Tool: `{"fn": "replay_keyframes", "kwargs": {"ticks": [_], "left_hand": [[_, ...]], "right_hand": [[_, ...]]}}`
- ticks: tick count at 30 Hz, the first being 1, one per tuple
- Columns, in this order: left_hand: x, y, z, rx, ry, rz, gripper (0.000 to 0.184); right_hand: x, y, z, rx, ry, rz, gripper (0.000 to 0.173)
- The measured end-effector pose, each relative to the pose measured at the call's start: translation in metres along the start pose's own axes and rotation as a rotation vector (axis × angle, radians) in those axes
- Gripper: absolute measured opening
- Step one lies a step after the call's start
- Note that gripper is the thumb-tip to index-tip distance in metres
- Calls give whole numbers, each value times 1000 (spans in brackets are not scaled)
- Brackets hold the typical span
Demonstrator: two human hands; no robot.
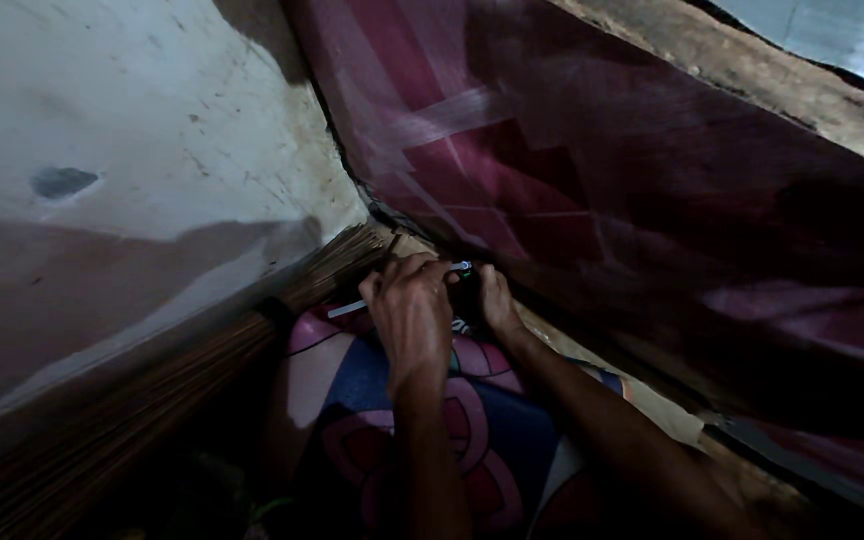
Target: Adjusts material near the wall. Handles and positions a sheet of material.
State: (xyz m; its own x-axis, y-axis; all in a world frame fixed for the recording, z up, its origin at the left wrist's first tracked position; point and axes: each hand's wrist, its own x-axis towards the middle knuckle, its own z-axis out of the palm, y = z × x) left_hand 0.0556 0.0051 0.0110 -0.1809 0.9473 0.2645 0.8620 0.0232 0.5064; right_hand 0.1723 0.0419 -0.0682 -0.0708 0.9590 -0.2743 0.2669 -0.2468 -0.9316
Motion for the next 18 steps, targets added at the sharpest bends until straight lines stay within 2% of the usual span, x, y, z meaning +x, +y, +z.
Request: {"fn": "replay_keyframes", "kwargs": {"ticks": [7, 12, 14, 18], "left_hand": [[0, -1, -2, -7, -8, -18, 15], [0, -9, -7, -23, 10, -11, 18], [0, -9, -6, -37, 15, -7, 19], [-1, -10, -5, -83, 21, 2, 18]], "right_hand": [[-3, -5, -3, -69, -5, 1, 56], [-34, -37, -41, -287, -199, 229, 54], [-49, -40, -60, -449, -258, 189, 46], [-65, -46, -75, -723, -352, 34, 41]]}}
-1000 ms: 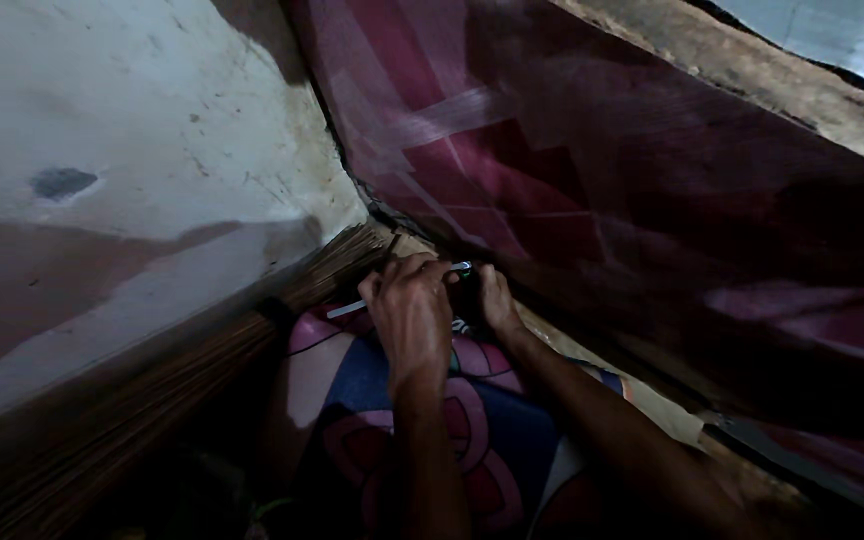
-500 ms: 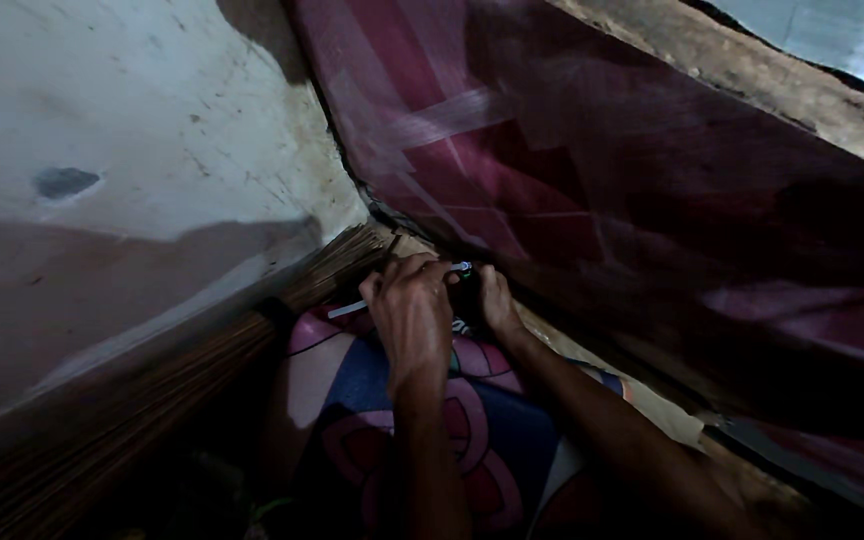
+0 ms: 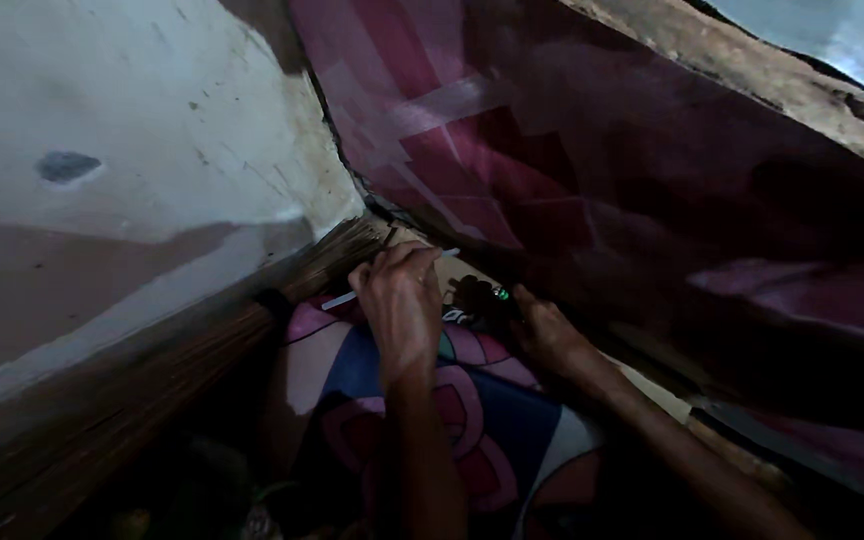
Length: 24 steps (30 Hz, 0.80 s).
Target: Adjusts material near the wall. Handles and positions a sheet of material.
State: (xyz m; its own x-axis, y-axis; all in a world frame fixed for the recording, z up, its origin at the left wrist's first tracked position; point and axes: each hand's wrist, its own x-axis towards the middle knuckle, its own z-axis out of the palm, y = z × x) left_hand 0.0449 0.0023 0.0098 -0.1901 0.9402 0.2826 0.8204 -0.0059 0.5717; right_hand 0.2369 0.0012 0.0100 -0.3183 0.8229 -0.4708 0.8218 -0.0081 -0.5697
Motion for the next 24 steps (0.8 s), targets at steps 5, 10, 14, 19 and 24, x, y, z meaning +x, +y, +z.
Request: {"fn": "replay_keyframes", "kwargs": {"ticks": [5, 10, 14, 19, 24], "left_hand": [[7, 23, -32, -71, -209, -136, 20], [-8, 22, -31, -251, 84, 57, 21], [-21, 61, -53, -483, 112, 158, 20], [-70, 174, -74, -805, -31, 449, 15], [-157, 334, -42, -1474, -697, 496, 15]], "right_hand": [[14, 24, 31, -213, 219, -217, 43], [-67, 13, -2, -227, 354, -372, 42], [-172, 40, -36, -96, 382, -509, 32], [-303, 61, -94, 22, 382, -562, 30], [-399, 83, -127, 392, 759, -543, 38]]}}
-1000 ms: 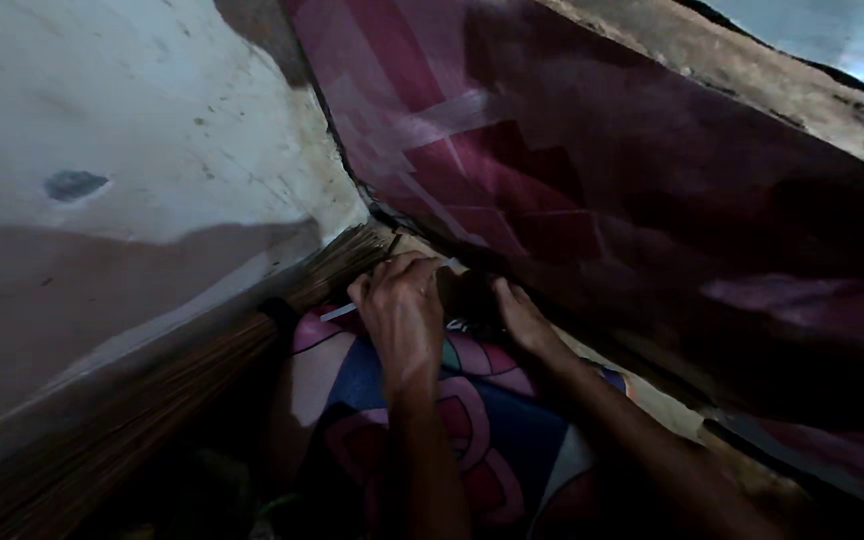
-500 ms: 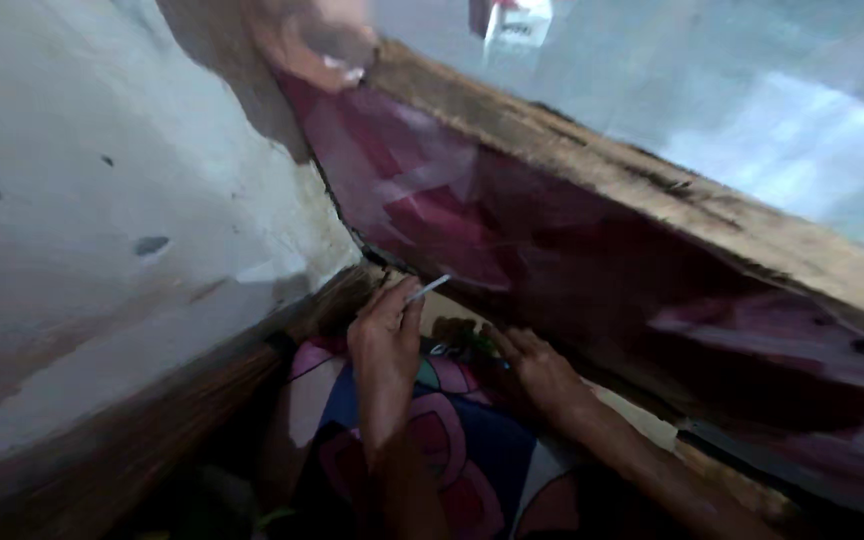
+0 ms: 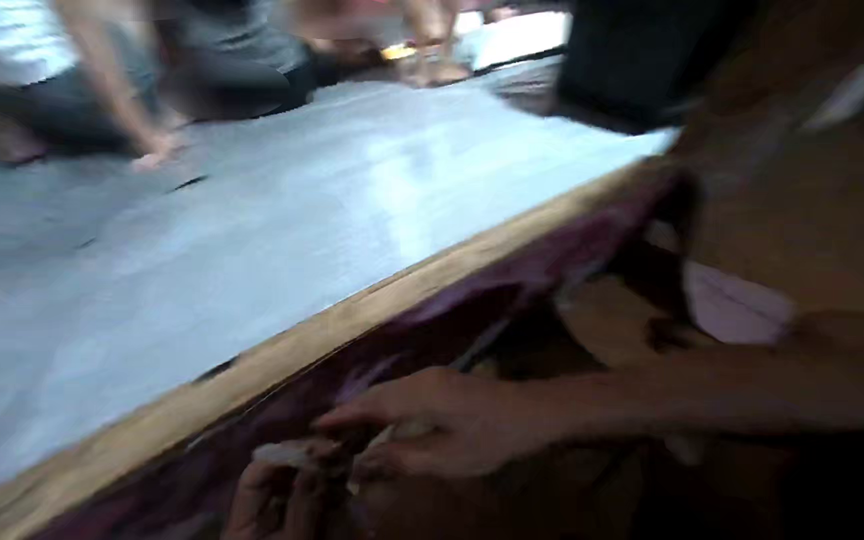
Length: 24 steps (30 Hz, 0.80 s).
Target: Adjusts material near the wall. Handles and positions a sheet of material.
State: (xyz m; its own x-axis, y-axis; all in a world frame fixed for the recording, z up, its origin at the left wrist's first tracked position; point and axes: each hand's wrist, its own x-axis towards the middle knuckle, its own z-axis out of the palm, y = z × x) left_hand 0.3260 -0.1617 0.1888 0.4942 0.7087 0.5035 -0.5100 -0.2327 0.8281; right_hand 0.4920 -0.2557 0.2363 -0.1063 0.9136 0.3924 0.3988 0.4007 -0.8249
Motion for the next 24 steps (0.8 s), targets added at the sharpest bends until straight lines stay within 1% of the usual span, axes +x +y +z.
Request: {"fn": "replay_keyframes", "kwargs": {"ticks": [1, 3, 5, 6, 8, 9, 11, 13, 15, 16, 18, 19, 21, 22, 24], "left_hand": [[7, -4, 37, -80, -24, -11, 15], [18, -9, 94, -150, -24, -42, 18], [28, -14, 135, -156, -80, -78, 20], [32, -18, 157, -175, -126, -82, 18], [39, -28, 207, -267, -188, -73, 17], [43, -33, 231, -272, -214, -70, 18], [49, -43, 280, -302, -261, -90, 18], [52, -57, 326, -363, -306, -128, 16], [54, -74, 364, -373, -369, -165, 17], [55, -83, 378, -337, -431, -187, 18], [58, -108, 395, -132, -600, -185, 23], [57, -126, 399, -1, -657, -134, 24], [54, -168, 399, 263, -760, 39, 24], [55, -189, 398, 390, -835, 113, 24], [58, -229, 399, 629, -1035, 266, 25]], "right_hand": [[-10, -7, -16, 45, 86, 32, 36], [-32, -18, -49, 68, 222, 69, 33], [-59, -29, -83, 51, 326, 67, 32], [-73, -35, -99, 50, 378, 68, 31], [-101, -48, -133, 56, 474, 111, 30], [-116, -52, -149, 53, 523, 142, 29], [-144, -52, -179, 55, 623, 179, 28], [-171, -44, -207, 71, 740, 144, 25], [-196, -37, -233, 29, 849, 125, 21], [-210, -32, -245, -7, 895, 115, 20], [-241, -16, -265, -125, 970, 104, 18], [-262, -6, -271, -194, 975, 115, 18], [-310, 25, -273, -286, 943, 183, 18], [-335, 47, -269, -270, 917, 274, 19], [-379, 103, -258, -172, 829, 548, 25]]}}
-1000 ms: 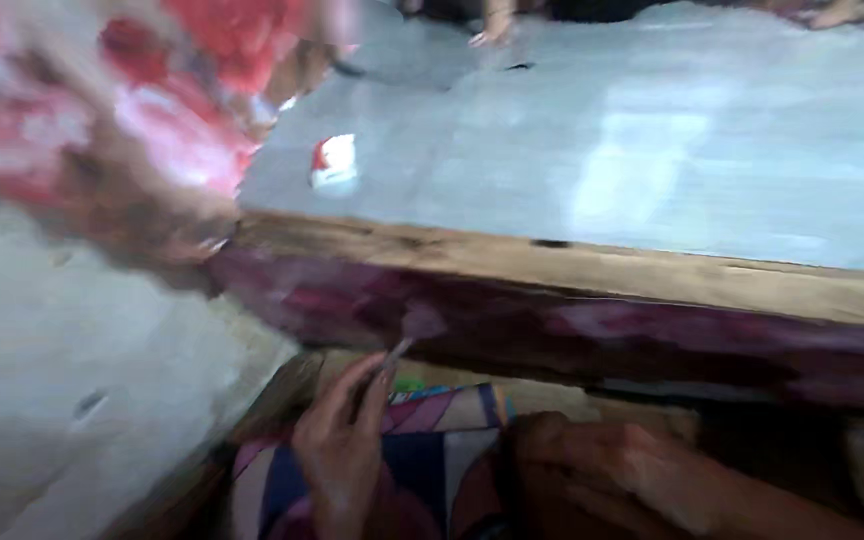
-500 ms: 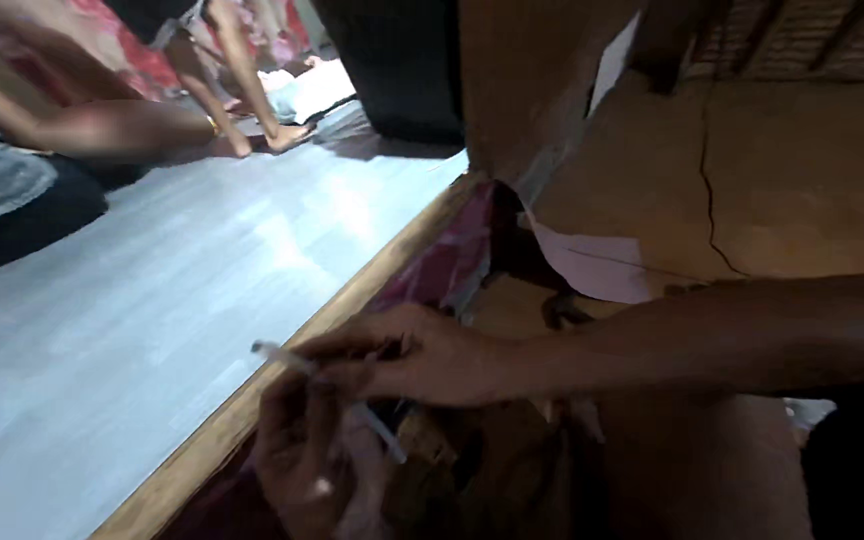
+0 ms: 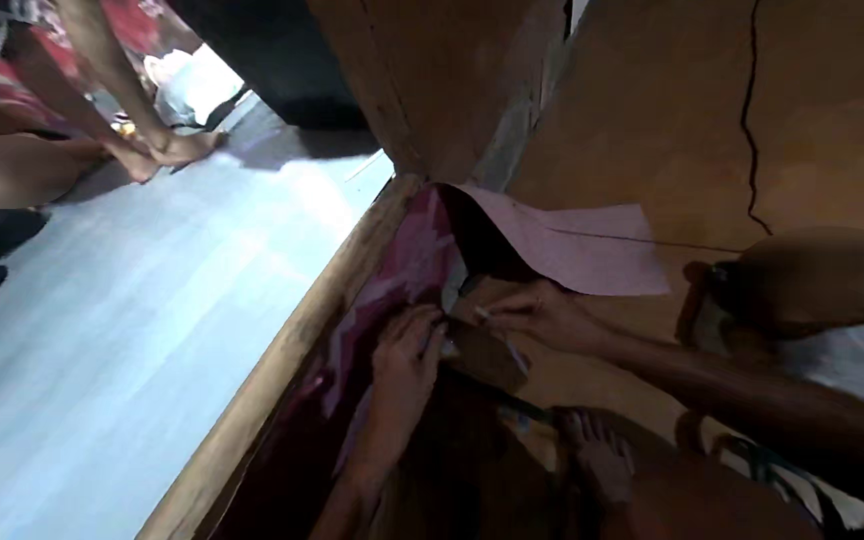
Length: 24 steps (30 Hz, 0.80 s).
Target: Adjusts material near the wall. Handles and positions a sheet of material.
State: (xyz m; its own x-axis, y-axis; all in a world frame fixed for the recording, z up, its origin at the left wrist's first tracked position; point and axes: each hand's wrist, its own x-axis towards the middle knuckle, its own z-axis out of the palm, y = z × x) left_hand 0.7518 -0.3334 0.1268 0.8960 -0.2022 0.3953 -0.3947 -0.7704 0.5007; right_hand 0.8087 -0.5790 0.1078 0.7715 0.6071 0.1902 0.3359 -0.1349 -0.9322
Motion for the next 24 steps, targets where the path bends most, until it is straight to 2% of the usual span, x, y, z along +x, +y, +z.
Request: {"fn": "replay_keyframes", "kwargs": {"ticks": [3, 6, 10, 14, 17, 19, 21, 24], "left_hand": [[22, -44, 36, 400, -306, 249, 23], [57, -76, 70, 679, -527, 362, 31], [89, -94, 105, 822, -633, 299, 39], [104, -92, 125, 956, -719, 269, 43], [109, -94, 134, 1013, -705, 283, 42], [112, -94, 136, 1050, -693, 313, 42], [113, -96, 137, 1084, -685, 353, 42], [114, -104, 141, 1095, -654, 407, 43]], "right_hand": [[11, 87, 3, -80, -116, 293, 31], [40, 140, -6, -173, 43, 375, 34], [77, 167, -19, -306, 190, 464, 30], [82, 159, -36, -464, 259, 602, 28], [80, 162, -54, -575, 409, 554, 26], [79, 168, -65, -664, 552, 439, 29], [78, 179, -76, -763, 683, 307, 22], [78, 186, -86, -776, 762, 232, 23]]}}
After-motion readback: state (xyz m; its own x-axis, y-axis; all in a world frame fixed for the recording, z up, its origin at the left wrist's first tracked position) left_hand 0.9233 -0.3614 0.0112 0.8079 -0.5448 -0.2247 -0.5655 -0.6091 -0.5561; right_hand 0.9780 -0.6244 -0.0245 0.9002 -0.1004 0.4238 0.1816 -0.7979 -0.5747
